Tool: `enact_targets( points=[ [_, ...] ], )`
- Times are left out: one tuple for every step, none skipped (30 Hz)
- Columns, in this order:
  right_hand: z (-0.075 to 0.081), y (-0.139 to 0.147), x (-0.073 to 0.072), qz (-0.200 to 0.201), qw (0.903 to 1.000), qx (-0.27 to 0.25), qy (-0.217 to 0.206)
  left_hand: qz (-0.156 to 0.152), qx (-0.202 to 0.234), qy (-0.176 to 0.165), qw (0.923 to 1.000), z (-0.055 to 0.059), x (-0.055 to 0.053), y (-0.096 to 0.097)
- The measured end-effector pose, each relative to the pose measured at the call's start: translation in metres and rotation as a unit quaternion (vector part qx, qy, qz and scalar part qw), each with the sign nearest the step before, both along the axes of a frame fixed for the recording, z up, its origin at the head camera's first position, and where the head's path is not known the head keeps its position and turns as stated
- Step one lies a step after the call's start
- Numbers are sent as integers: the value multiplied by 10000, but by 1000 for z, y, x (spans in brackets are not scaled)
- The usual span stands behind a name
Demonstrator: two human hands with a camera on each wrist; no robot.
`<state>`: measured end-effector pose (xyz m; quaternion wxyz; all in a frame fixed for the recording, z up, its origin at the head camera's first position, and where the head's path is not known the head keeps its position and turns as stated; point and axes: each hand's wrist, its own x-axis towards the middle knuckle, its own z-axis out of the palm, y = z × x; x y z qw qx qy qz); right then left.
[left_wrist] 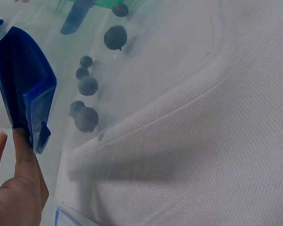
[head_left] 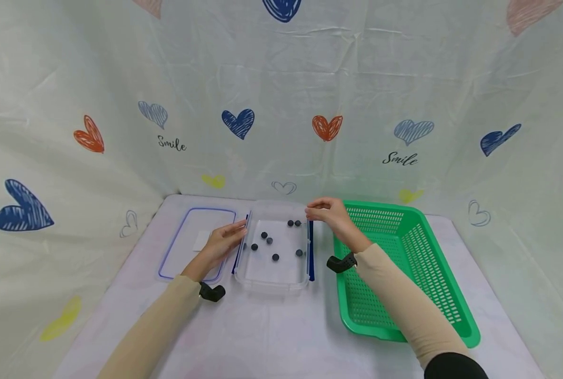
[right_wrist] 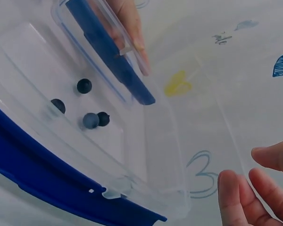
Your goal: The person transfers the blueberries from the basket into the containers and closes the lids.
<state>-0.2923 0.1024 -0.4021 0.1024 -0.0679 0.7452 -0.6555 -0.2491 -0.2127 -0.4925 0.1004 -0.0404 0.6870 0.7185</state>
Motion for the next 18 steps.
enact_targets(
  points=[
    [0,2,0,-34,10000,-33,8,-8,-13,2,10000,0,0,0],
    [0,5,0,-64,10000,-61,24,4,-17,-7,10000,0,0,0],
    [-1,7,-1,-87,9999,-54,46,-1,-20,6,10000,0,0,0],
    [-1,10,-1,-109,9999,-46,82,-28,-31,39,10000,0,1,0],
    [-2,12,-1,-140,9998,-35,119,-30,-27,59,10000,0,1,0],
    [-2,15,-2,-187,9997,-33,149,-39,-32,89,9999,0,1,0],
    [-2,17,-3,-220,9996,-2,191,-36,-32,118,9999,0,1,-1],
    [-3,20,-3,-244,9994,38,237,-49,-41,146,9999,-1,1,-1],
    [-3,22,-4,-263,9993,27,273,-41,-38,181,9998,-1,1,-1],
    [-4,25,-4,-277,9992,-3,297,-59,-41,215,9997,-1,2,-1],
    [-4,28,-4,-297,9991,-29,307,-38,-38,208,9998,-2,1,-1],
    [-4,30,-4,-320,9990,-38,319,-48,-53,211,9998,-2,1,-1],
    [-4,33,-4,-337,9989,-50,332,-31,-33,186,9998,-2,1,-1],
    [-4,36,-4,-350,9988,-42,352,-31,-24,159,9999,-2,1,-1],
    [-4,38,-4,-368,9987,-68,348,-21,-10,124,9999,-2,1,-1],
    [-4,41,-4,-398,9986,-49,346,-32,-6,87,10000,-2,1,-1],
    [-4,43,-4,-430,9984,-53,353,-22,-19,49,10000,-2,1,-1],
    [-5,46,-4,-444,9983,-60,363,-24,-20,28,10000,-1,1,-1]
  ],
)
